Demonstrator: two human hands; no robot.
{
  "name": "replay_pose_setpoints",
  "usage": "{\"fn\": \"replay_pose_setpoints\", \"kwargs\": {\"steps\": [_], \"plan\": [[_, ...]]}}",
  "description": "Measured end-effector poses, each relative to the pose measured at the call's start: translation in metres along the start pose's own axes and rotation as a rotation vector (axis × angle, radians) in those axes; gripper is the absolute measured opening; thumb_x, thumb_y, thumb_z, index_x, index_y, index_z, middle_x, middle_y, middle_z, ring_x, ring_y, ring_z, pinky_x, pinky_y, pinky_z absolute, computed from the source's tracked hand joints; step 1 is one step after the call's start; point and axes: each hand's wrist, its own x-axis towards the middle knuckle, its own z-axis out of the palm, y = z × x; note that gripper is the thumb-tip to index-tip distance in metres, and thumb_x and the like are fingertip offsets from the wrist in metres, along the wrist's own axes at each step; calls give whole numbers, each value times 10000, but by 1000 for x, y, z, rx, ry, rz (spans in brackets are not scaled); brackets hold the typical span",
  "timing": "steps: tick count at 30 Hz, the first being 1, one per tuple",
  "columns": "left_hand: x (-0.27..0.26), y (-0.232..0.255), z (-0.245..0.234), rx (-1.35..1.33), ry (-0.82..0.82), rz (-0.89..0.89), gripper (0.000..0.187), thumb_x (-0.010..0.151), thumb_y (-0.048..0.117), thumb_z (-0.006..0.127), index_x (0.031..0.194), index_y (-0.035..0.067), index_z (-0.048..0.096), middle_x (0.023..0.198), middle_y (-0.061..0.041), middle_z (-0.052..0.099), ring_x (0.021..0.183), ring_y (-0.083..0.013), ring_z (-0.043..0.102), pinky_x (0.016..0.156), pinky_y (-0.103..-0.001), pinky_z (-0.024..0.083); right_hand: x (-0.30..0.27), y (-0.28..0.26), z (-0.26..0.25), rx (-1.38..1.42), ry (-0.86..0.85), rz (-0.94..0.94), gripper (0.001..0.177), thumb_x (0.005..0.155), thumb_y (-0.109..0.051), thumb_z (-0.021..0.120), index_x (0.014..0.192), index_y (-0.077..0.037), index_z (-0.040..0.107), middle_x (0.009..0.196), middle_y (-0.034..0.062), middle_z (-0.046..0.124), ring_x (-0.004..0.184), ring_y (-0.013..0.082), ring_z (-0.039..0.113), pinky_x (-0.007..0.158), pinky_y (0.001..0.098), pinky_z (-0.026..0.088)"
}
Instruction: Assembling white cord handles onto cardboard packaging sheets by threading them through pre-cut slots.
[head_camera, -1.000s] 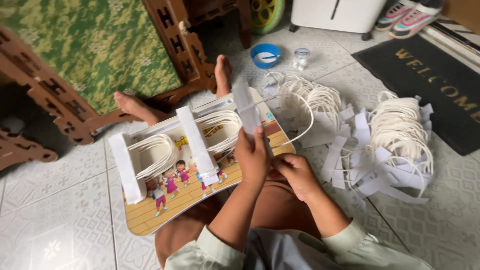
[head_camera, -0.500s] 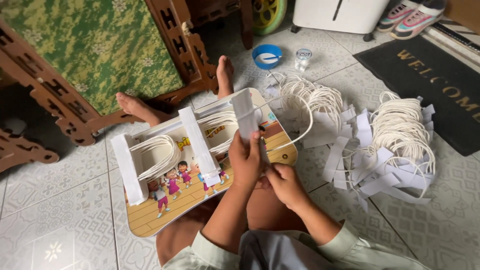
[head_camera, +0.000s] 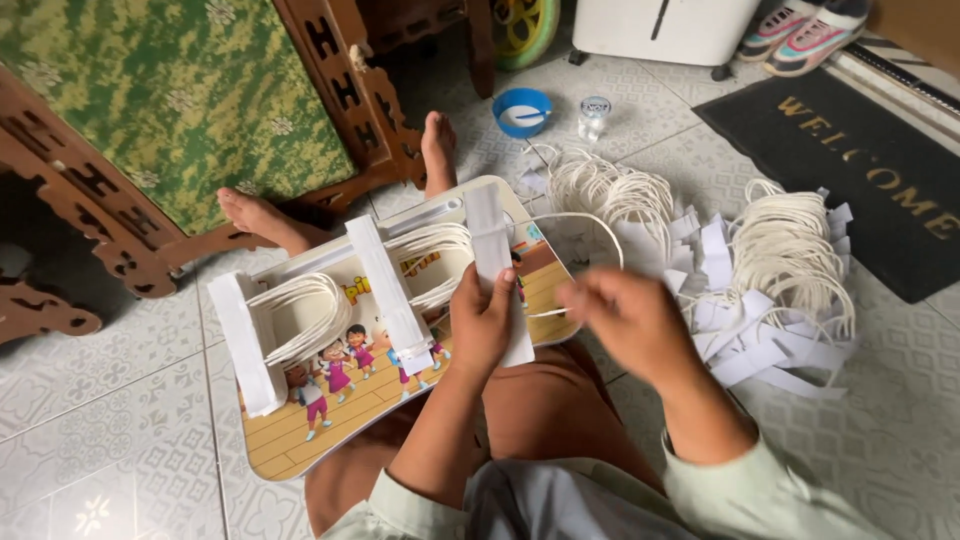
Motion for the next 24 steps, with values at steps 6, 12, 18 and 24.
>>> {"fn": "replay_pose_setpoints", "kwargs": {"steps": [6,12,18,24], "plan": [[-14,5,-5,81,-85,-31,227,955,304,708,908,89,654,600,-83,705,585,-252,698,586,-390,555,90,2,21,-39,-95,-49,602,810,-324,896,1321,-82,691,1050,190,745,916,263,722,795,379,600],[-25,29,-30,226,-85,-52,389,957,359,714,983,-14,607,714,-263,676,711,-439,708,655,-505,544,99,-18,64,-152,150,-493,42,901,-135,812,940,-150,806,715,33,676,662,237,683,635,313,543],[-41,-14,-48,271,-31,-80,309,979,303,687,925,11,602,704,-243,639,689,-391,650,682,-458,521,114,-10,95,-143,307,-545,69,875,-102,810,897,-166,800,670,-18,646,618,188,663,622,286,537],[-35,-1,-73,339,-38,-71,357,948,342,741,844,33,595,647,-194,594,626,-371,606,649,-413,510,123,-4,113,120,140,-170,56,896,-146,798,945,-123,812,611,43,646,577,114,577,577,284,478]]}}
